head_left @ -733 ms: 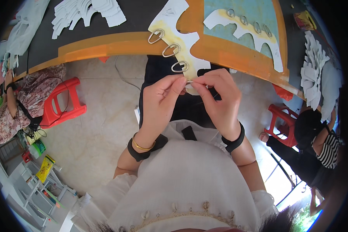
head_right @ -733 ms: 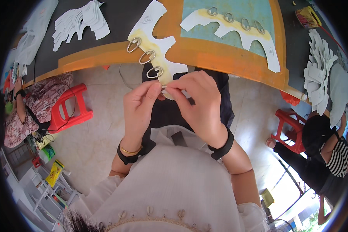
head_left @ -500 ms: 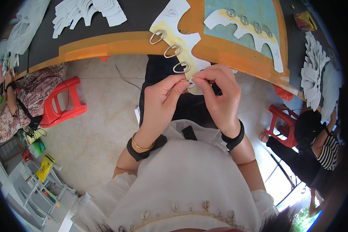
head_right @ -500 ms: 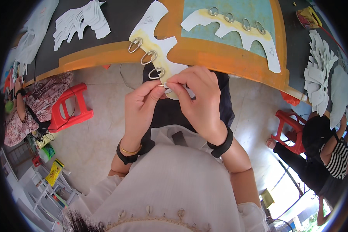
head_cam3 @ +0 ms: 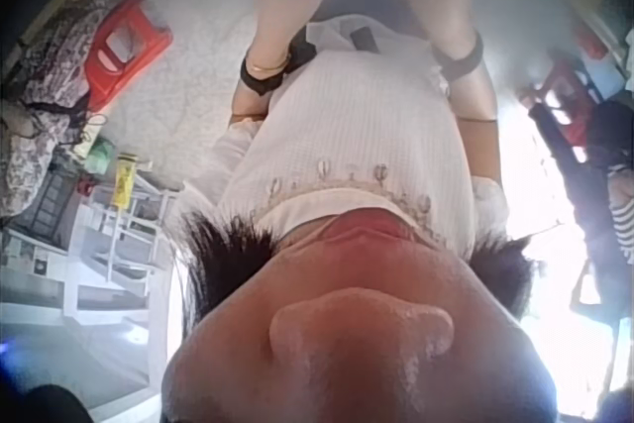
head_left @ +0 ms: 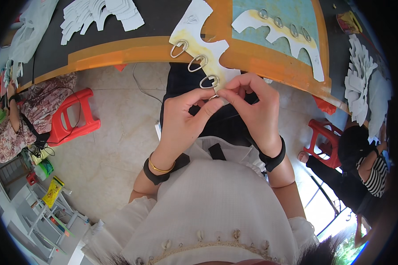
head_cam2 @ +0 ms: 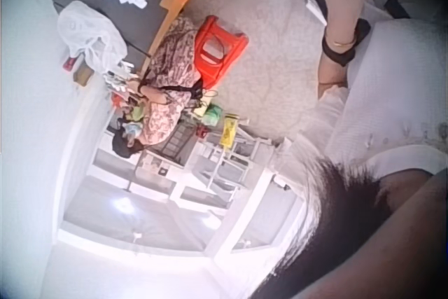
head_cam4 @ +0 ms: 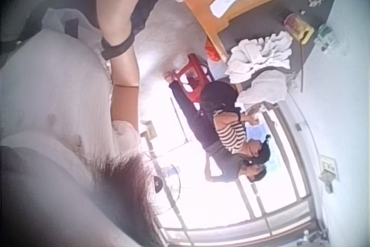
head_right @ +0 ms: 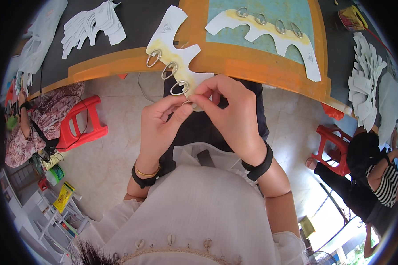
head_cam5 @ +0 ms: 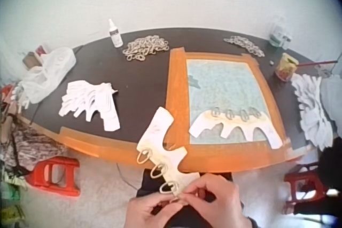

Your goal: The recorder is applying yellow glue to white shoe components using a brush and then attaching metal rings to the glued areas.

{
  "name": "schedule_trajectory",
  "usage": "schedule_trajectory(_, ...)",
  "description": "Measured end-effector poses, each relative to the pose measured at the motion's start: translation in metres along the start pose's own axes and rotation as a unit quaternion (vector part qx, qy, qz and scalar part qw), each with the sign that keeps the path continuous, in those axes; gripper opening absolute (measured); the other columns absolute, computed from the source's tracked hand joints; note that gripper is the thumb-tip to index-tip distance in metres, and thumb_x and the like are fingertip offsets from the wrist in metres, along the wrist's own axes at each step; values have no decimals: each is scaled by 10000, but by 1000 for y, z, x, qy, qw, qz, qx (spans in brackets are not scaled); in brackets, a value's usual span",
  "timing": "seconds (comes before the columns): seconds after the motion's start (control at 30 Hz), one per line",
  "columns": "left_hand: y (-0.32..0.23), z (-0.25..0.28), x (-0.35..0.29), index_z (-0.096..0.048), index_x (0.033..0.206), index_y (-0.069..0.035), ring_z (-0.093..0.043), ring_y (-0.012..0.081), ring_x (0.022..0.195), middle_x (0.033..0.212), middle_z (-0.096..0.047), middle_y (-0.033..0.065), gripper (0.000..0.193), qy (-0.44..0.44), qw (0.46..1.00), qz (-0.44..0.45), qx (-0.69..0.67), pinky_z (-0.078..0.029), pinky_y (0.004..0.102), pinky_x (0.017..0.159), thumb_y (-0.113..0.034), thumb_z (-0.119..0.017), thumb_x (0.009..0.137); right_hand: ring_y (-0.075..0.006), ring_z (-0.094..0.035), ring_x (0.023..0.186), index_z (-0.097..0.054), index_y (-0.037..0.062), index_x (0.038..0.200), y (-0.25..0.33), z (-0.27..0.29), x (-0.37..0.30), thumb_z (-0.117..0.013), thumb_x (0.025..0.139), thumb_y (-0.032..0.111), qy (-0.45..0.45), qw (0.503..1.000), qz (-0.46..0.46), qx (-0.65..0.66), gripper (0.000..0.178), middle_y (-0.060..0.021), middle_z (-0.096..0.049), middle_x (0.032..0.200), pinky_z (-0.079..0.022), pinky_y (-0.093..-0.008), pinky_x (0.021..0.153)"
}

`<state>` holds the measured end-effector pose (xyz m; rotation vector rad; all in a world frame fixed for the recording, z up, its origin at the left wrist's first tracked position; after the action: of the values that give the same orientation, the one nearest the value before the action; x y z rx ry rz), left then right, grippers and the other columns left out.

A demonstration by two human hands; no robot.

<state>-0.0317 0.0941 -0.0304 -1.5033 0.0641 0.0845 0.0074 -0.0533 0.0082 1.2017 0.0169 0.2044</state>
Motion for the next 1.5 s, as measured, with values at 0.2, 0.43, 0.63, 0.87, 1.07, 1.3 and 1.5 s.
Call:
schedule_trajectory(0.2, 9, -6, 0, -666, 1034, 26, -616, 69, 752, 865, -698, 67, 211, 10, 995, 67, -71, -476, 203, 676, -112, -681, 875, -50, -508, 582, -603, 22, 821, -10, -3, -1, -741, 768, 18, 33, 994, -77, 76, 149, 4, -599, 708, -415, -197, 535)
schedule_trajectory(0.43, 13, -7, 1, -645, 1033, 80, -614, 88, 847, 922, -683, 81, 208, -19, 982, 69, -173, -476, 205, 746, -87, -641, 909, -10, -503, 562, -599, 3, 862, -10, 15, -20, -736, 804, 43, -33, 973, -181, 141, 155, 6, -589, 698, -391, -162, 486)
schedule_trajectory(0.63, 8, -9, 1, -672, 994, 56, -609, 81, 786, 867, -689, 60, 187, -49, 993, 26, -100, -475, 211, 721, -103, -660, 896, -20, -500, 581, -635, 1, 838, -21, -4, -24, -771, 776, 77, -23, 986, -136, 94, 167, -4, -597, 699, -409, -165, 509)
schedule_trajectory(0.87, 9, -3, 0, -685, 953, 42, -604, 76, 759, 800, -688, 41, 177, -52, 998, 13, -46, -468, 213, 704, -118, -678, 877, -36, -564, 540, -653, -1, 833, -21, 0, -20, -716, 812, 58, -14, 988, -136, 75, 89, -20, -635, 695, -431, -175, 475)
schedule_trajectory(1.07, 6, -6, 1, -672, 967, 45, -611, 81, 779, 832, -695, 59, 189, -35, 997, 4, -72, -473, 225, 731, -122, -676, 879, -43, -559, 485, -631, -13, 805, -24, -3, -16, -708, 823, 81, 42, 969, -210, 126, 123, -18, -632, 654, -417, -178, 426)
schedule_trajectory(1.3, 4, -12, 1, -661, 975, 40, -615, 75, 801, 864, -693, 46, 189, 15, 1000, 5, -12, -477, 228, 751, -122, -677, 877, -43, -563, 480, -620, -13, 786, -25, 2, -12, -704, 831, 94, 77, 967, -221, 100, 143, -21, -626, 639, -413, -180, 413)
schedule_trajectory(1.5, 6, -15, 3, -667, 962, 39, -615, 71, 805, 862, -689, 47, 158, -17, 991, 47, -120, -475, 219, 749, -91, -677, 873, -50, -559, 474, -614, -13, 798, -23, 2, -16, -707, 831, 93, 46, 962, -236, 128, 145, -30, -623, 655, -404, -171, 408)
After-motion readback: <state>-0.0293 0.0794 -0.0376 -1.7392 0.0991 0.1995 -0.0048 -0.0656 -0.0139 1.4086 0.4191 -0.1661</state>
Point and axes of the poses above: each hand's wrist, its own x-axis towards the middle knuckle, its own z-axis out of the back of the hand, y = z × x, the point moved 8 cm from there along x, towards the middle knuckle
